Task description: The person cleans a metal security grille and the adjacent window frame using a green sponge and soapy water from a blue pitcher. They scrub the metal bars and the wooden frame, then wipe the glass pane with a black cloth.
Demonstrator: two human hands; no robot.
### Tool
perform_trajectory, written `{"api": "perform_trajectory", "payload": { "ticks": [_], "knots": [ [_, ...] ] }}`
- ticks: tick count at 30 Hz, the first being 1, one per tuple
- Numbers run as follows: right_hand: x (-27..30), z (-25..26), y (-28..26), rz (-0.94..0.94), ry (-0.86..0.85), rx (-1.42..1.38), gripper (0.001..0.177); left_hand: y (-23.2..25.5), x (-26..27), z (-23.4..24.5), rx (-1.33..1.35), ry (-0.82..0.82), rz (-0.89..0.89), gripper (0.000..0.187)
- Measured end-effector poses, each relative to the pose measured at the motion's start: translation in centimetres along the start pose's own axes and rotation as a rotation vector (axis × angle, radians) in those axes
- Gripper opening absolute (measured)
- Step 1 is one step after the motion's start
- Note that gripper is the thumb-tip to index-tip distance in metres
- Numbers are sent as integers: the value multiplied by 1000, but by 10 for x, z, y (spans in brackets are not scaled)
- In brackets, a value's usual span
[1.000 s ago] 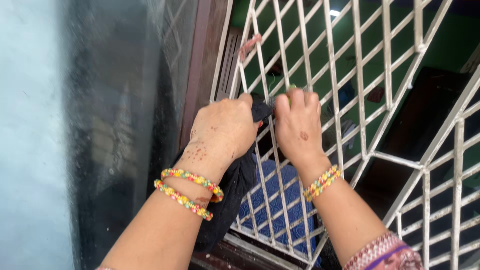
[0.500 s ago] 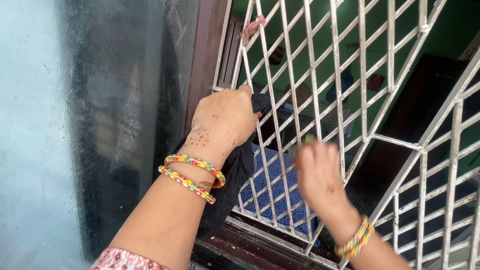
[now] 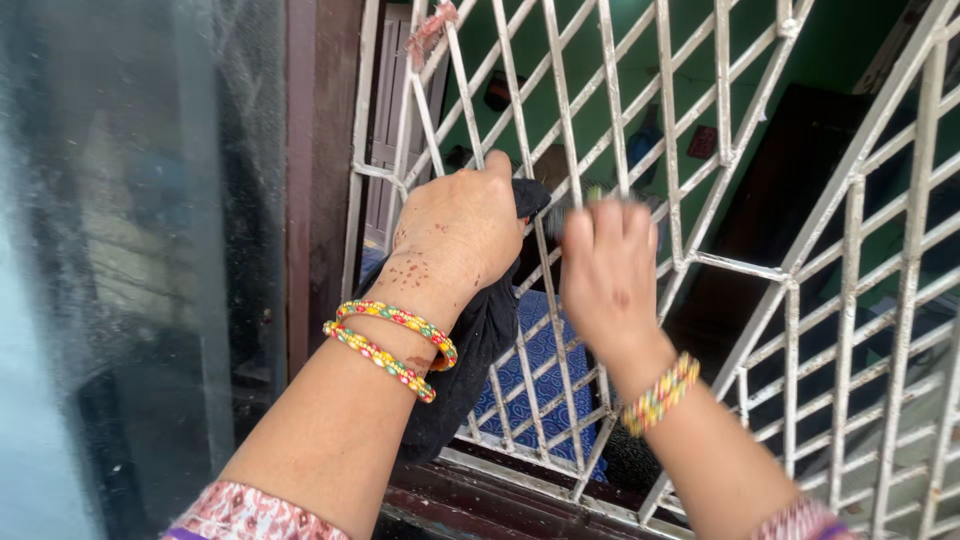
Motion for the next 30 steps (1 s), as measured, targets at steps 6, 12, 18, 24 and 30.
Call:
{"api": "perform_trajectory", "payload": {
  "ticks": [6,12,18,24,30],
  "knots": [
    [112,6,-14,31,-190,27,29,0,-12,-24,-28,-102,45,87],
    [92,20,-12,39,-165,-51,23,-18,-17,-35,-34,-114,65,71],
    [-5,40,33,-22,142,86,21,-25,-19,-40,-30,-155,87,64],
    [31,22,30,-75,45,56,22,-29,-19,-41,-7,-179,151,64],
    [76,24,17,-45,-64,81,20,-31,-16,-42,4,-176,162,66]
  ]
}}
Point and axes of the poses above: each hand's wrist, its own x-axis away from the middle knuckle, its own z-axis out of the back of the hand, y = z × x, the point moved 10 cm from there along -x, towards the middle knuckle, and after that the axes turned 12 degrees about x, right-handed, at the moved point
